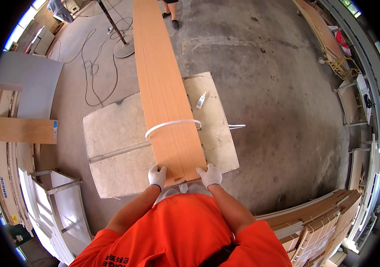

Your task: The person moves several long wooden boards and flat panels from a stacked pallet onto nearby work benches.

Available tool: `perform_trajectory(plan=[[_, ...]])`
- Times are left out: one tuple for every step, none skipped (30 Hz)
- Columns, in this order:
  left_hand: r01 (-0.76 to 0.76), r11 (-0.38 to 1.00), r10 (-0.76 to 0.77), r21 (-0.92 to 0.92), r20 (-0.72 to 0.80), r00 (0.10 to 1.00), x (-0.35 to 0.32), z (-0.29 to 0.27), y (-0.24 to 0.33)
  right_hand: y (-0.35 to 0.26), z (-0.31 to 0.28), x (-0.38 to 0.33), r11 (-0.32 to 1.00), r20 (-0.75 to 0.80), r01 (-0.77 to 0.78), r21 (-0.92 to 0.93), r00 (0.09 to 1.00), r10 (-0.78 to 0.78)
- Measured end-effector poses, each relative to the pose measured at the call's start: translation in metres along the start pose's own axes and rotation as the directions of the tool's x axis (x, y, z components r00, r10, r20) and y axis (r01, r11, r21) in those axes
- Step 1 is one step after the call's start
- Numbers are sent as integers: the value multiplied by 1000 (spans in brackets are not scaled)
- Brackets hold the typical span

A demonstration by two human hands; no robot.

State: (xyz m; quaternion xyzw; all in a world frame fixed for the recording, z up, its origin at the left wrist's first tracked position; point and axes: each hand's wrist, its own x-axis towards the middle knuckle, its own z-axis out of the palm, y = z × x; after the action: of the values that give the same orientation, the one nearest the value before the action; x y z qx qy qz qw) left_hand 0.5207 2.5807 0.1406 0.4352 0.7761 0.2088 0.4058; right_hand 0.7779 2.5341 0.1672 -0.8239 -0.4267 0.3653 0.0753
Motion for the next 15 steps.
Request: perform_trajectory(plan=[[-12,1000,12,11,-7,1000,0,0,-1,0,1,0,1000,-4,1,1,1000,-1],[-23,999,23,22,-14,1000,1,0,-3,1,2,0,1000,-6,1,1,1000,-1],[-24,999,24,22,-11,1000,1,0,-4,1,2,-1,1000,-9,1,2,1000,-1],[-24,999,24,21,-9,1000,-1,-2,1,0,1,-1,1000,-11,0,2,1000,0],[-24,1000,24,21,-6,1000,-3,-3,4,-1,0,-1,1000,-5,-7,2,1000,7],[-24,1000,24,-12,-13,1000,-1,0,0,-2,-1,-2,1000,2,-15,2,1000,15],[-26,999,25,-45,-22,999,0,3,-2,-4,-3,-2,1000,8,-20,1,1000,20],[-27,997,25,-78,-32,999,0,4,-5,-4,-3,-2,1000,7,-20,-3,1000,20],[-20,998,19,-51,-29,999,-2,4,-9,-3,-2,-3,1000,6,-19,-8,1000,19],[-21,999,20,-26,-27,999,-1,3,-5,-3,-1,-1,1000,-2,-16,-9,1000,16],[-21,1000,21,0,-27,999,0,2,-1,-2,0,0,1000,-8,-11,-1,1000,11],[-21,1000,21,9,-21,1000,0,3,-2,0,1,-2,1000,-13,-5,6,1000,5],[-23,1000,23,15,-21,1000,1,4,-6,1,2,-1,1000,-20,6,14,1000,-6],[-26,999,27,22,-24,999,0,3,-7,1,2,-4,1000,-32,11,17,999,-10],[-24,999,25,41,-18,1000,-1,2,-8,2,2,-7,1000,-43,16,21,999,-15]])
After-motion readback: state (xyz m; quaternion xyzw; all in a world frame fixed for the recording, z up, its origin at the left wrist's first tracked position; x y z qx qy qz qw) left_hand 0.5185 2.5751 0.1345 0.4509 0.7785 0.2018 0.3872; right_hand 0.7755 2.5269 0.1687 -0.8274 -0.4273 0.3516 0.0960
